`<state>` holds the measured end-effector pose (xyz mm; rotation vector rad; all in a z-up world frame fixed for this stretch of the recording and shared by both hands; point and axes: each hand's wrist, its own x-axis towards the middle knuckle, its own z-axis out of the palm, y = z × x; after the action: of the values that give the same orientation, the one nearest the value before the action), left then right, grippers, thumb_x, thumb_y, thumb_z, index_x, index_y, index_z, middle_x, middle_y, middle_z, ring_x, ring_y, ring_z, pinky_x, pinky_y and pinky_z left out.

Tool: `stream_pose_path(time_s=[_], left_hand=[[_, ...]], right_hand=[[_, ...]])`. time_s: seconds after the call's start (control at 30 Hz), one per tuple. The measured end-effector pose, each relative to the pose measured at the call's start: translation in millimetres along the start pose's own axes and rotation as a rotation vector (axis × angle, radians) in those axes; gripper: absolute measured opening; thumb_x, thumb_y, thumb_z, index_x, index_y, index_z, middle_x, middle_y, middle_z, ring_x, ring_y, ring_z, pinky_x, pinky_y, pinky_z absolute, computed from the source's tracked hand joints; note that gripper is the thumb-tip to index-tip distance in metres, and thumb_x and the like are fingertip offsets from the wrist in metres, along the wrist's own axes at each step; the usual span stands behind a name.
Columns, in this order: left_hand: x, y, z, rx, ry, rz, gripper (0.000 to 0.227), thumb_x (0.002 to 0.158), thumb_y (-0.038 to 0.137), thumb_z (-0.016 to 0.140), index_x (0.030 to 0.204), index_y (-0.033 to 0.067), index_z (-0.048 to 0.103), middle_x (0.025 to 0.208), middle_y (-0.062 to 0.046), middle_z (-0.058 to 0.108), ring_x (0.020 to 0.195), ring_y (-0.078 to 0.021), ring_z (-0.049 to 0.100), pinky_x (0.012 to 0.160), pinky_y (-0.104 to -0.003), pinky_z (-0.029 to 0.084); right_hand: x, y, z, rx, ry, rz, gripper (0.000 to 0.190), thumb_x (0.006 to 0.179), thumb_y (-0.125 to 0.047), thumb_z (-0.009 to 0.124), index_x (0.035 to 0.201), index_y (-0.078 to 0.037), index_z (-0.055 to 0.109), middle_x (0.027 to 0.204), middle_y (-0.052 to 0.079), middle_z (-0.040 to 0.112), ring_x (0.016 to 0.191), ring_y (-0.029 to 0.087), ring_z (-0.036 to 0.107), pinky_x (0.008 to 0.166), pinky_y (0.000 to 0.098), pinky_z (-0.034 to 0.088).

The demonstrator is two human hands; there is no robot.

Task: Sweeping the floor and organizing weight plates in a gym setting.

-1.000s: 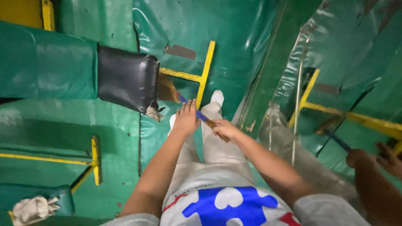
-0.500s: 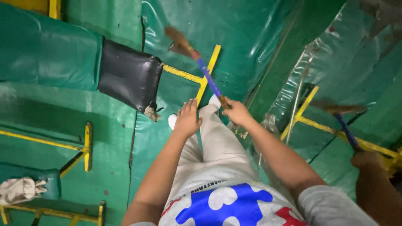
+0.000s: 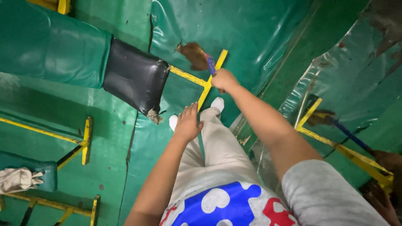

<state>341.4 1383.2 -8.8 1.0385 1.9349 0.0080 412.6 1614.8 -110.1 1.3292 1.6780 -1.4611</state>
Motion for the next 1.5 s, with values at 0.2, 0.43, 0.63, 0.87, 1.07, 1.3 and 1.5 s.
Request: stream_pose_path(time_s=[0.2, 0.43, 0.63, 0.87, 1.07, 1.3, 1.5], left_hand=[[8.4, 13.4, 1.3, -0.023, 0.014, 0.038, 0.088, 0.089, 0.033, 0.072, 0.158, 0.0072, 0.023, 0.162, -0.016, 0.034, 0.150, -0.0383, 0.031, 0.118, -0.058, 0.031], [38.6, 58.7, -19.0, 0.021, 0.004, 0.093, 0.087, 0.089, 0.033, 0.070, 0.158, 0.0092, 0.023, 0.162, -0.014, 0.034, 0.150, -0.0375, 0.030, 0.118, -0.060, 0.029], [74.1, 103.4, 10.6, 0.094, -0.002, 0.219, 0.088, 0.090, 0.032, 0.069, 0.160, 0.0097, 0.021, 0.164, -0.014, 0.032, 0.151, -0.0365, 0.030, 0.120, -0.059, 0.028], [69.7, 135.4, -26.4, 0.208, -0.185, 0.214, 0.095, 0.089, 0.040, 0.071, 0.162, 0.0185, 0.014, 0.169, -0.010, 0.019, 0.155, -0.0372, 0.017, 0.119, -0.068, 0.019], [76.9, 122.6, -57.3, 0.214, -0.090, 0.085, 0.106, 0.083, 0.050, 0.075, 0.162, 0.0176, 0.013, 0.169, -0.012, 0.015, 0.157, -0.0392, 0.011, 0.118, -0.073, 0.014], [120.1, 149.8, -34.7, 0.078, 0.005, 0.082, 0.106, 0.083, 0.051, 0.074, 0.163, 0.0177, 0.015, 0.170, -0.011, 0.018, 0.157, -0.0384, 0.014, 0.117, -0.073, 0.018], [167.0, 194.1, -23.2, 0.088, -0.049, 0.172, 0.108, 0.082, 0.052, 0.076, 0.163, 0.0183, 0.014, 0.170, -0.011, 0.016, 0.156, -0.0382, 0.014, 0.119, -0.071, 0.015]], right_hand=[[-19.4, 73.7, -2.0, -0.219, 0.300, -0.228, 0.050, 0.083, -0.019, 0.063, 0.133, -0.018, 0.062, 0.108, 0.024, 0.071, 0.098, 0.046, 0.067, 0.083, 0.0554, 0.054], [-97.0, 188.6, -11.0, 0.135, 0.596, -0.292, 0.075, 0.081, -0.017, 0.074, 0.152, -0.023, 0.050, 0.120, 0.023, 0.070, 0.105, 0.041, 0.068, 0.087, 0.0466, 0.054], [-110.4, 232.6, -43.0, 0.831, 0.492, 0.204, 0.066, 0.084, -0.013, 0.064, 0.148, -0.024, 0.057, 0.066, 0.008, 0.053, 0.047, 0.022, 0.047, 0.042, 0.0391, 0.041], [23.5, 238.2, -32.8, 1.271, 0.312, 0.331, 0.016, 0.087, -0.018, 0.072, 0.083, -0.012, 0.058, 0.063, 0.005, 0.055, 0.046, 0.018, 0.051, 0.041, 0.0339, 0.042], [35.8, 169.8, -89.9, 1.297, 0.069, 0.319, 0.021, 0.087, -0.025, 0.071, 0.092, -0.016, 0.053, 0.065, 0.007, 0.056, 0.047, 0.021, 0.051, 0.040, 0.0343, 0.034], [-73.7, 112.5, -154.4, 1.165, -0.148, 0.001, 0.043, 0.089, -0.022, 0.069, 0.131, -0.024, 0.061, 0.070, -0.001, 0.060, 0.051, 0.011, 0.051, 0.039, 0.0256, 0.034], [-83.3, 150.2, -206.9, 1.111, 0.013, 0.086, 0.038, 0.090, -0.022, 0.070, 0.127, -0.023, 0.061, 0.075, -0.001, 0.060, 0.054, 0.012, 0.053, 0.045, 0.0276, 0.043]])
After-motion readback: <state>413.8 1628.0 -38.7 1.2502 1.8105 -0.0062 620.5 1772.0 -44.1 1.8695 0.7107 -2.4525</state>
